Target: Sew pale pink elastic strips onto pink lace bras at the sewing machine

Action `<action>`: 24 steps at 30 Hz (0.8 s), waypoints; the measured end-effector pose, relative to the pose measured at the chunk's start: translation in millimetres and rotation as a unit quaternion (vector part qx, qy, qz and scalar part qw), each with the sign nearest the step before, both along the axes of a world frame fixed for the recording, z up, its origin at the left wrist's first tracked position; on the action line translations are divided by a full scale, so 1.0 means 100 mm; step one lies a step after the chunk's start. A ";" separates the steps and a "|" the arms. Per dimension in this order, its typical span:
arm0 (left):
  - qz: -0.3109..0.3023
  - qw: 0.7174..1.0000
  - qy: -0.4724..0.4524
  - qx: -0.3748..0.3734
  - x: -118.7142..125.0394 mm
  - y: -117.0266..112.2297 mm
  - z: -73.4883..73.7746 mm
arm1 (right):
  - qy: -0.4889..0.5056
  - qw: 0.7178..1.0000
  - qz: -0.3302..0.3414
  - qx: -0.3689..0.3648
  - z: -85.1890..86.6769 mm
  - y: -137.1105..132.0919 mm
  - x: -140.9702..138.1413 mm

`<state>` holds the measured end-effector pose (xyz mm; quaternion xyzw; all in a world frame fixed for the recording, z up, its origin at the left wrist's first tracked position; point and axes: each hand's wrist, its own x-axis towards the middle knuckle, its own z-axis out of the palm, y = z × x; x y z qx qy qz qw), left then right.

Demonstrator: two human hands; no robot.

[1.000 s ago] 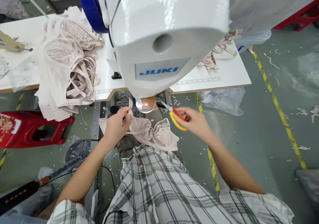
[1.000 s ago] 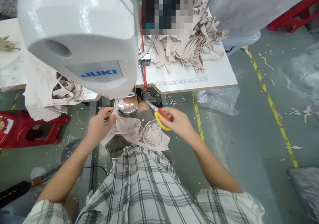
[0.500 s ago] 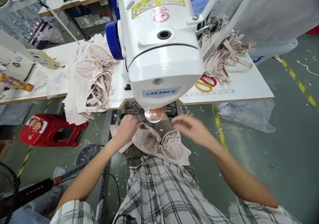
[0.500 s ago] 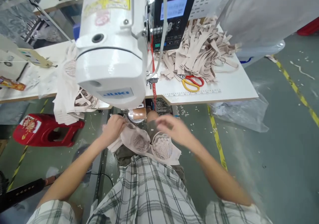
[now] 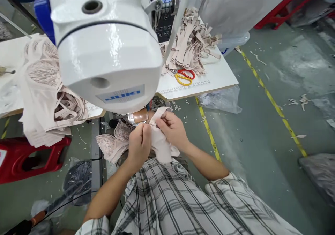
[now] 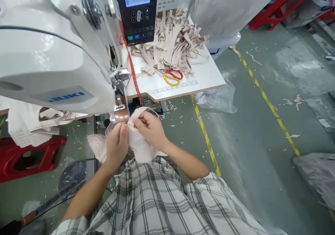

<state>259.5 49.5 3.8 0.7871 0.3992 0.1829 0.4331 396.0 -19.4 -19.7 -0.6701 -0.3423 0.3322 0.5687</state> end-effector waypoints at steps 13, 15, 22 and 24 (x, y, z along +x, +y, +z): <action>-0.033 0.935 0.166 0.311 -0.19 0.37 -0.13 | -0.182 0.977 0.114 0.016 0.03 0.84 0.51; -0.034 0.935 0.169 0.311 -0.18 0.39 -0.10 | -0.192 0.974 0.120 0.009 0.06 0.88 0.51; -0.035 0.941 0.161 0.295 -0.18 0.44 -0.09 | -0.204 0.970 0.134 -0.019 0.14 0.89 0.50; -0.038 0.941 0.162 0.295 -0.18 0.44 -0.09 | -0.202 0.970 0.133 -0.027 0.13 0.89 0.50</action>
